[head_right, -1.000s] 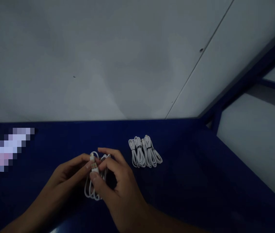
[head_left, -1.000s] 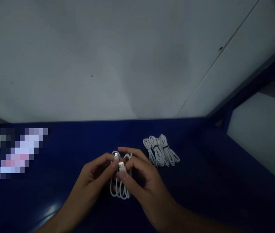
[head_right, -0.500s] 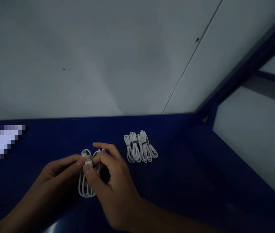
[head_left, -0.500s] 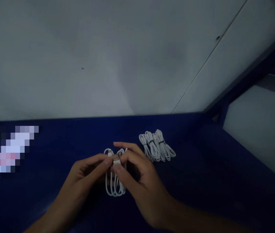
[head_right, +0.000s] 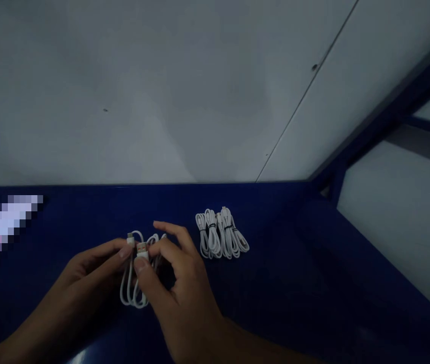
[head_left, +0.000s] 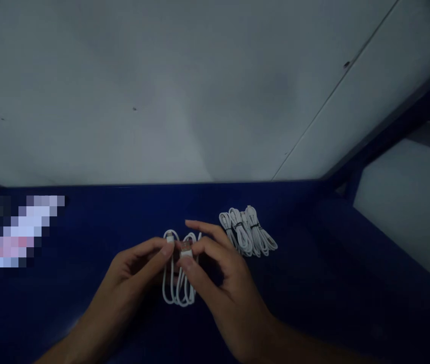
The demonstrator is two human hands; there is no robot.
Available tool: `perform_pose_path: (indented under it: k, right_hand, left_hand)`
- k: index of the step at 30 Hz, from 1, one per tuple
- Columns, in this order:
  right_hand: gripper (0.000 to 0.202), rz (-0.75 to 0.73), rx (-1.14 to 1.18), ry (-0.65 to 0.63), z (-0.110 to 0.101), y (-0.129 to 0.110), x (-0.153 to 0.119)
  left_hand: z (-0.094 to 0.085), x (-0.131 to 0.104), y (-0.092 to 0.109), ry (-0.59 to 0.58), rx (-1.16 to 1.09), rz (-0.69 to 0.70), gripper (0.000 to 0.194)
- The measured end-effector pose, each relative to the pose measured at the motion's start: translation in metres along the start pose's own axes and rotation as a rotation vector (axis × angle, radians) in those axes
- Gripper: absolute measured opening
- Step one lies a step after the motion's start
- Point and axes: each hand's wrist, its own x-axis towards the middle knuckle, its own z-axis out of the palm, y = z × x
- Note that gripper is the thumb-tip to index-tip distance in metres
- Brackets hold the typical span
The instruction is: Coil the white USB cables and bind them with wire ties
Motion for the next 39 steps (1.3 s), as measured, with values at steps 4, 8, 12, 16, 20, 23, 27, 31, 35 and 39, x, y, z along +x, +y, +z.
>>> perform_pose_path:
  k: [4,8,12,16,20,23,27,31,35,39]
  right_hand:
    - [0.020,0.020,0.005,0.030,-0.001,0.001,0.002]
    - [0.016,0.035,0.068,0.062,-0.001,0.003,0.005]
    - [0.016,0.000,0.200,0.027,0.003,0.005,0.008]
    - [0.017,0.022,0.221,0.022,0.010,0.005,0.005]
    - [0.019,0.027,0.144,0.049,0.011,0.002,-0.002]
    - [0.019,-0.001,0.109,0.043,0.008,-0.003,-0.006]
    - [0.021,-0.048,0.161,0.038,0.006,-0.004,-0.002]
    - [0.021,0.011,0.261,0.042,0.010,0.000,0.001]
    - [0.022,0.046,0.268,0.032,0.008,-0.005,-0.002]
    - [0.018,-0.169,0.104,0.037,0.003,-0.010,-0.007]
  left_hand:
    - [0.000,0.001,0.002,0.038,0.012,0.016,0.020]
    - [0.000,-0.001,0.003,0.044,0.063,0.046,0.025]
    - [-0.003,-0.001,0.000,0.016,0.056,0.038,0.026]
    - [-0.001,-0.004,-0.001,0.012,-0.001,0.020,0.024]
    - [0.006,-0.012,0.003,0.034,-0.045,-0.014,0.025]
    - [0.008,-0.014,0.005,0.022,-0.028,0.021,0.022]
    - [0.004,-0.005,0.003,0.017,-0.056,0.035,0.024]
    - [-0.001,0.004,-0.002,-0.005,-0.049,0.041,0.024]
    - [0.002,-0.004,-0.001,-0.048,-0.108,-0.013,0.020]
    - [0.009,-0.013,0.002,-0.030,-0.126,0.054,0.018]
